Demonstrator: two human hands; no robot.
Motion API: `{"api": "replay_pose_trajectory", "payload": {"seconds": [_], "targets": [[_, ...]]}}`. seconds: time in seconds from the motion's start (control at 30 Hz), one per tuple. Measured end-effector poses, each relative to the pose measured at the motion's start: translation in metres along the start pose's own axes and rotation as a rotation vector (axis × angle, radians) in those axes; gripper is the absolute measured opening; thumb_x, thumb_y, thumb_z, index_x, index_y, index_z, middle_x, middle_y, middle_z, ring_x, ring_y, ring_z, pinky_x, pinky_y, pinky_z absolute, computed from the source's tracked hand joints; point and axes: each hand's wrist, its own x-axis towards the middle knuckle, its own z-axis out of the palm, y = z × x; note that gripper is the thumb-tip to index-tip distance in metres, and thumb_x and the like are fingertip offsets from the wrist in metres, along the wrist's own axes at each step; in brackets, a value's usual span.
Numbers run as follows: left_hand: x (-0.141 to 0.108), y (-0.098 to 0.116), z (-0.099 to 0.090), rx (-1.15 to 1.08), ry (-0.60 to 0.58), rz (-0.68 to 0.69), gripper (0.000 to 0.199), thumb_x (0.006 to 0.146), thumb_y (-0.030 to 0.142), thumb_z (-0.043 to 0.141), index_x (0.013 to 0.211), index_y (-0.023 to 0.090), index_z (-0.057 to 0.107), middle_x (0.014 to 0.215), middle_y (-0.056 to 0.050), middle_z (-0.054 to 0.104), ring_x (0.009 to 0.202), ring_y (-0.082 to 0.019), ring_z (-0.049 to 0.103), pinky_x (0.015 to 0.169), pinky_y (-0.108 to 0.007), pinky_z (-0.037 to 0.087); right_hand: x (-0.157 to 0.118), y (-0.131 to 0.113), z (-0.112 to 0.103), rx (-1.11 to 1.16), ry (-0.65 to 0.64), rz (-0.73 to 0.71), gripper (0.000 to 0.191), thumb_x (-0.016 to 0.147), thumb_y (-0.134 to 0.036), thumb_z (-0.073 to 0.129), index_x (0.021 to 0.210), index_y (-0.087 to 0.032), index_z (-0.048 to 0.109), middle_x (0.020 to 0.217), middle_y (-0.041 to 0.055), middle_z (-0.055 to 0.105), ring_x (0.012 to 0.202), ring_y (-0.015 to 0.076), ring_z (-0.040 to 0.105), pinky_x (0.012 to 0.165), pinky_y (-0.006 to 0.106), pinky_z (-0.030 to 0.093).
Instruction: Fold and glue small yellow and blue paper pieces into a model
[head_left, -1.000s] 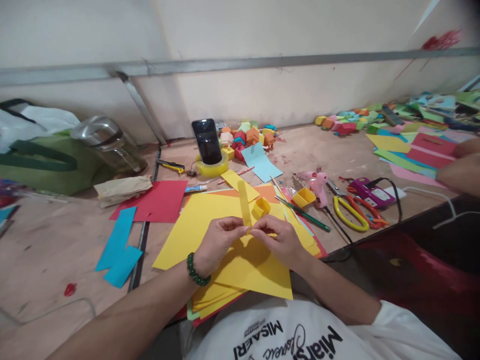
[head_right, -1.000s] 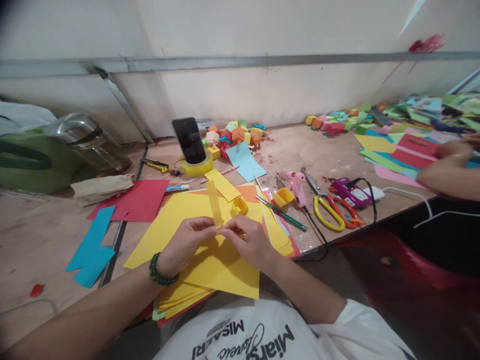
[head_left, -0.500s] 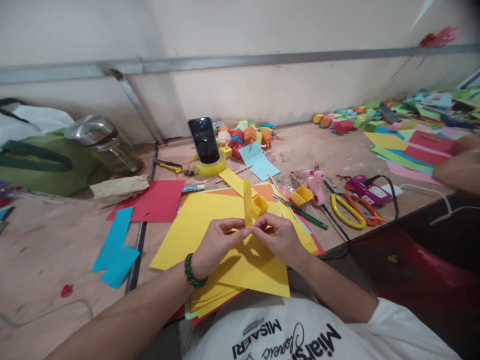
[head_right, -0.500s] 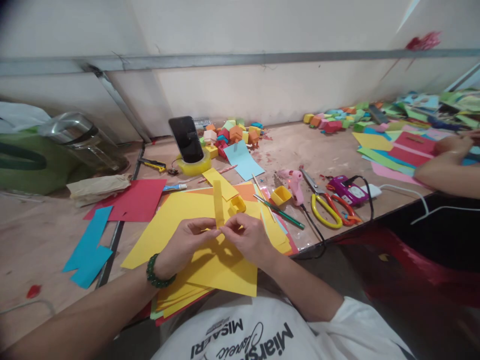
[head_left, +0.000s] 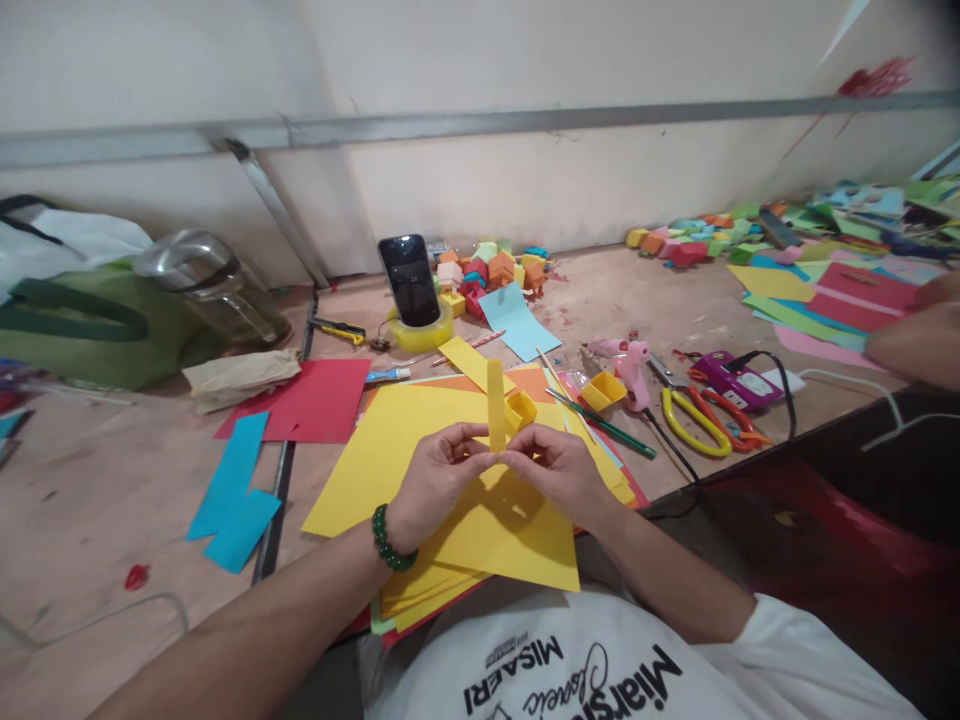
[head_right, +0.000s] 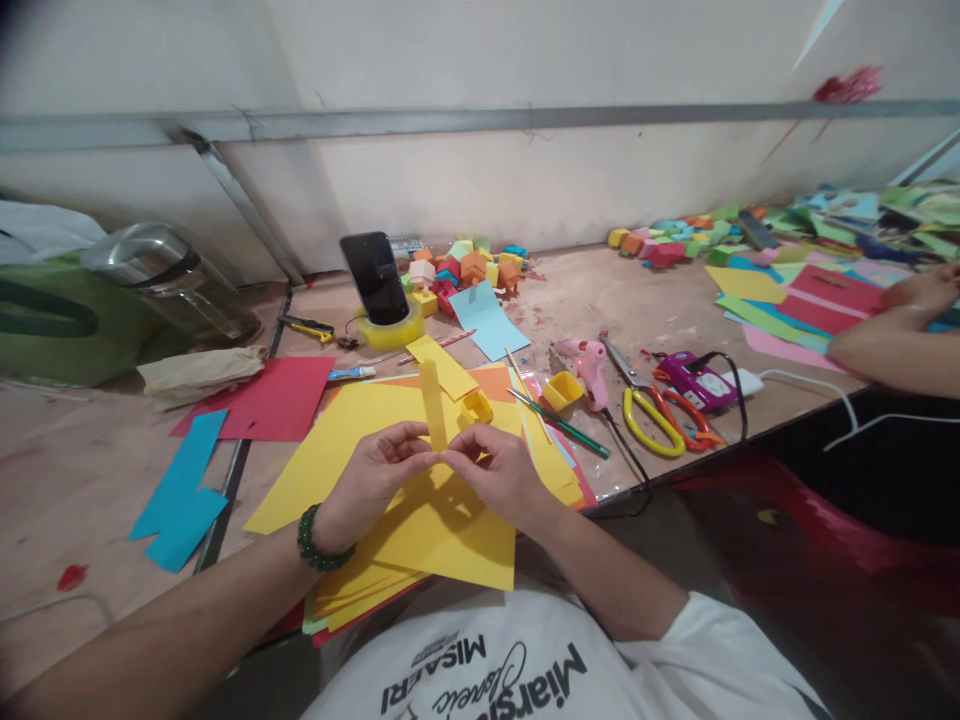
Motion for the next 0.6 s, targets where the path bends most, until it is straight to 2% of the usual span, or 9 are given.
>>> {"api": "replay_pose_trajectory", "payload": {"seconds": [0.13,0.23,0.3,0.5,0.6], "targets": [[-0.0021,0.0024,0.0001,0.101,-0.038,0.041,0.036,0.058,0.037,0.081,0.082,0.015,0.065,0.063,0.001,0.064,0.06,-0.012,0.056,0.06,-0.024,0.045,-0.0001,-0.003,0.0002,-0.002,-0.014,-0.005,0.027,0.078,-0.039,0.063,0.065,-0.019,0.052,0.059,-0.0031,0.049,0.05,0.0086,0.043,0.043,0.02,0.036],[-0.0033,0.0047,0.0004,0.214,-0.144,0.064,0.032,0.069,0.045,0.072,0.073,0.015,0.062,0.066,-0.001,0.064,0.063,-0.013,0.056,0.062,-0.024,0.044,-0.0007,-0.0031,-0.0001,0.014,-0.024,-0.003,0.028,0.08,-0.04,0.061,0.065,-0.018,0.051,0.058,-0.0036,0.05,0.05,0.0084,0.043,0.045,0.02,0.035],[-0.0036,0.0051,0.0004,0.258,-0.213,0.072,0.039,0.073,0.052,0.067,0.064,0.015,0.059,0.064,-0.002,0.064,0.063,-0.013,0.055,0.062,-0.025,0.044,-0.001,-0.002,-0.0005,0.064,-0.056,0.011,0.03,0.081,-0.043,0.061,0.066,-0.018,0.052,0.058,-0.0029,0.052,0.051,0.0088,0.045,0.046,0.021,0.036],[-0.0052,0.004,-0.0014,0.322,-0.229,0.047,0.041,0.075,0.053,0.065,0.062,0.015,0.059,0.061,-0.003,0.065,0.056,-0.011,0.051,0.056,-0.023,0.039,0.0005,0.0005,-0.0048,0.165,-0.148,0.074,0.036,0.081,-0.052,0.06,0.07,-0.018,0.056,0.057,-0.0035,0.052,0.05,0.0091,0.045,0.049,0.022,0.038],[-0.0063,0.0055,-0.0024,0.265,-0.299,0.026,0.043,0.073,0.055,0.067,0.062,0.015,0.057,0.061,-0.002,0.063,0.058,-0.011,0.052,0.057,-0.023,0.04,0.0015,0.0003,-0.0083,0.275,-0.209,0.104,0.035,0.08,-0.053,0.062,0.081,-0.018,0.056,0.062,-0.0041,0.053,0.051,0.0086,0.048,0.051,0.022,0.042]]}}
